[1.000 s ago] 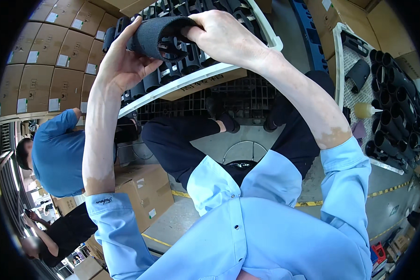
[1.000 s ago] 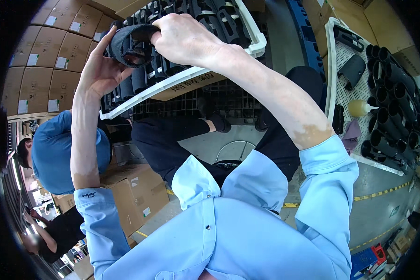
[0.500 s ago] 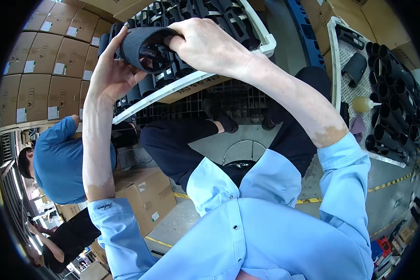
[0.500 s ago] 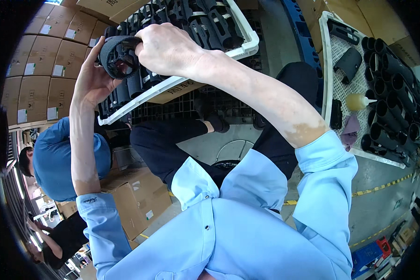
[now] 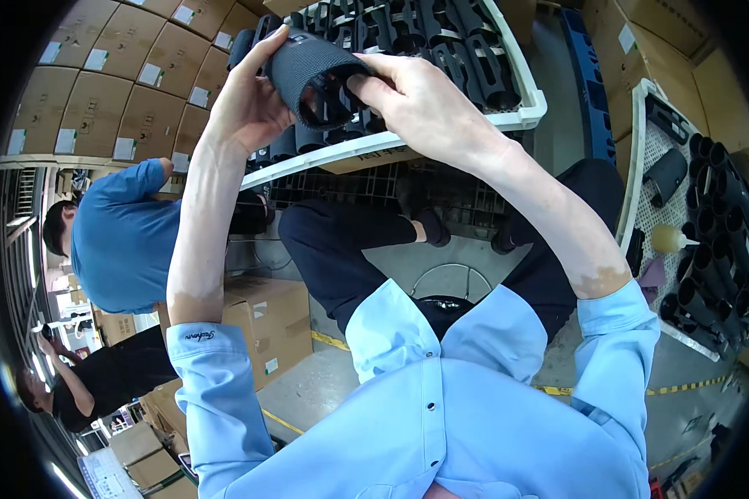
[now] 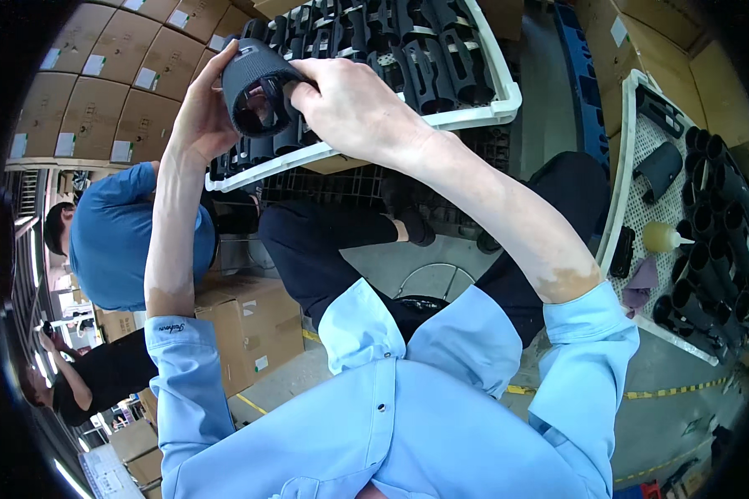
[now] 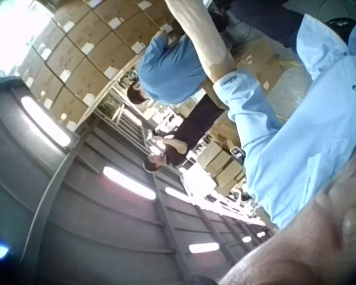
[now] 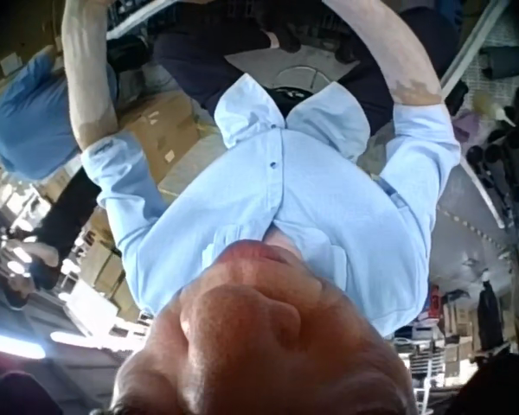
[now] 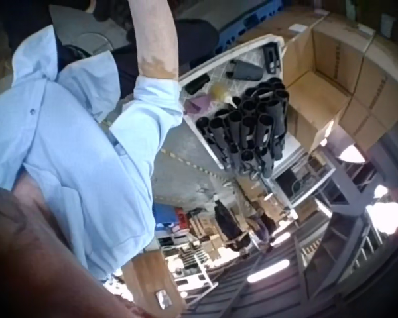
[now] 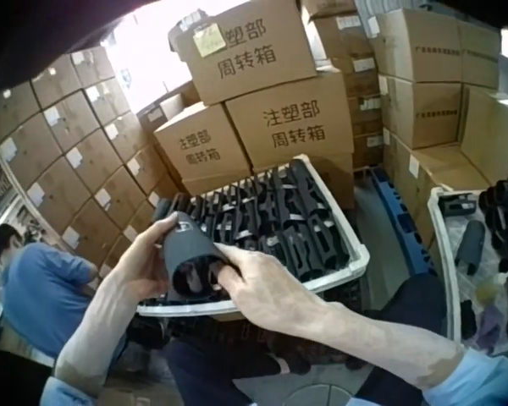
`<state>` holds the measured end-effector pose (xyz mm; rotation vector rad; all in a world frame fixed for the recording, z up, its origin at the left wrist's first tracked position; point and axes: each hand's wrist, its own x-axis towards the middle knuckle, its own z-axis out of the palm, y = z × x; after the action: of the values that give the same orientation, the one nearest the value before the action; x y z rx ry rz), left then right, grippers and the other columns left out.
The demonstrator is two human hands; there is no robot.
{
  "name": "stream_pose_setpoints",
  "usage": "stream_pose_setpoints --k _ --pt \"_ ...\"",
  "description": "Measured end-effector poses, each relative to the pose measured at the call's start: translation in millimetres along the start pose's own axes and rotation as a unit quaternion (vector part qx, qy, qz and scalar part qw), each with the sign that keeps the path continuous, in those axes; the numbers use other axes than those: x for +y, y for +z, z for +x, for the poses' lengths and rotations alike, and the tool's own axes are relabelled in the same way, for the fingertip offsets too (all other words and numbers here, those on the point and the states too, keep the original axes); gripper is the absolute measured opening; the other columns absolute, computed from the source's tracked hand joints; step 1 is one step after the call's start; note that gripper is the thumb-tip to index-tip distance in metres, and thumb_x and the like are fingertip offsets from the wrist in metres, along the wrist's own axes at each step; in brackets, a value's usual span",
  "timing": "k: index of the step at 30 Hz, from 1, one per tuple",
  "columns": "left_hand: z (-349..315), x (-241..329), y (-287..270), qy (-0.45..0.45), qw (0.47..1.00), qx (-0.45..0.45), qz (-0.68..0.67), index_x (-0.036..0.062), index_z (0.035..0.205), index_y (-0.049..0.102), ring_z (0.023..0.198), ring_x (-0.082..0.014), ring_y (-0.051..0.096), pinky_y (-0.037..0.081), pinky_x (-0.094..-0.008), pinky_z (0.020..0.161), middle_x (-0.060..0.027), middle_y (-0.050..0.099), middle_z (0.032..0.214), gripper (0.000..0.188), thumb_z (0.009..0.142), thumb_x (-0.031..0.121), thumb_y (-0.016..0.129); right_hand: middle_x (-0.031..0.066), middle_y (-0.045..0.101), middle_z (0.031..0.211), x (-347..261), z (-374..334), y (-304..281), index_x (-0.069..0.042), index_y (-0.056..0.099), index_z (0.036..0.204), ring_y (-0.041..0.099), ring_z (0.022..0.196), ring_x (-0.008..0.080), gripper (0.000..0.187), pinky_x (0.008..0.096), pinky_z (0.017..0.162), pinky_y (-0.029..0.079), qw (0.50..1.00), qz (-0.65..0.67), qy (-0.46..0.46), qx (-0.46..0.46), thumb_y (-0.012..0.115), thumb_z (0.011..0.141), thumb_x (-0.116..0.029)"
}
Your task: Applying liquid adhesive from a squeeze bottle to black plastic components and assembling them.
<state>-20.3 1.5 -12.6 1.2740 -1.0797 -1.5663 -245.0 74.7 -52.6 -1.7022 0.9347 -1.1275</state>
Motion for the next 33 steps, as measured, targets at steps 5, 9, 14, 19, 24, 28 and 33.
stream_pose_setpoints --k 5,9,14,19,24,28,33 --pt "-8.5 5.4 7.6 0.003 1.000 -0.004 0.006 -0.0062 0.123 0.056 0.083 -0.0194 0.073 0.061 -0.0214 0.061 -0.0120 0.067 0.098 0.063 0.086 0.039 0.079 0.0155 0.071 0.086 7.8 7.3 2.5 0.002 0.066 0.119 0.066 0.063 0.0224 0.033 0.0324 0.058 0.053 1.000 0.005 0.028 -0.013 0.043 0.101 -0.014" --pt "-7.9 5.3 10.8 -0.004 1.000 0.009 0.006 -0.0056 0.122 0.057 0.079 -0.0196 0.073 0.060 -0.0212 0.059 -0.0117 0.067 0.098 0.062 0.085 0.038 0.080 0.0147 0.071 0.084 11.3 7.6 1.8 0.002 0.067 0.117 0.066 0.063 0.0225 0.033 0.0329 0.057 0.052 0.999 0.019 0.043 -0.010 0.044 0.101 -0.014" --pt "-3.8 4.4 15.9 0.003 0.999 0.053 -0.008 -0.0065 0.122 0.056 0.075 -0.0188 0.072 0.060 -0.0235 0.060 -0.0119 0.067 0.099 0.066 0.083 0.039 0.082 0.0161 0.072 0.078 9.3 12.5 12.6 0.005 0.071 0.104 0.068 0.061 0.0275 0.031 0.0350 0.055 0.054 0.995 -0.037 0.013 0.091 0.050 0.095 -0.016" --pt "2.7 9.2 25.6 -0.030 0.999 -0.022 0.039 -0.0143 0.135 0.038 0.104 -0.0289 0.065 0.063 -0.0325 0.081 -0.0190 0.053 0.113 0.084 0.085 0.039 0.079 0.0203 0.072 0.075 18.8 24.6 32.5 0.010 0.072 0.094 0.072 0.064 0.0333 0.029 0.0399 0.054 0.057 0.976 -0.073 0.048 0.200 0.059 0.088 -0.015" --pt "4.4 8.0 28.6 -0.041 0.997 0.004 0.058 -0.0086 0.124 0.054 0.087 -0.0194 0.068 0.059 -0.0251 0.071 -0.0136 0.063 0.104 0.068 0.085 0.040 0.080 0.0176 0.074 0.082 30.1 28.6 38.0 0.007 0.074 0.098 0.073 0.066 0.0275 0.025 0.0358 0.058 0.059 0.961 0.087 0.088 0.248 0.063 0.087 -0.013" --pt "12.9 1.5 24.9 0.016 0.998 -0.004 0.054 -0.0131 0.132 0.042 0.101 -0.0259 0.066 0.063 -0.0290 0.079 -0.0170 0.056 0.112 0.080 0.085 0.038 0.079 0.0157 0.075 0.084 35.3 28.6 40.6 0.004 0.074 0.101 0.073 0.068 0.0234 0.023 0.0315 0.059 0.059 0.952 0.102 0.134 0.256 0.063 0.090 -0.012" --pt "15.3 2.6 25.8 -0.012 0.999 0.001 0.040 -0.0113 0.130 0.046 0.098 -0.0234 0.068 0.064 -0.0281 0.076 -0.0150 0.058 0.111 0.076 0.083 0.038 0.081 0.0142 0.073 0.081 39.0 21.3 37.6 0.005 0.073 0.104 0.071 0.064 0.0217 0.024 0.0306 0.058 0.058 0.958 0.125 0.073 0.248 0.063 0.091 -0.013"
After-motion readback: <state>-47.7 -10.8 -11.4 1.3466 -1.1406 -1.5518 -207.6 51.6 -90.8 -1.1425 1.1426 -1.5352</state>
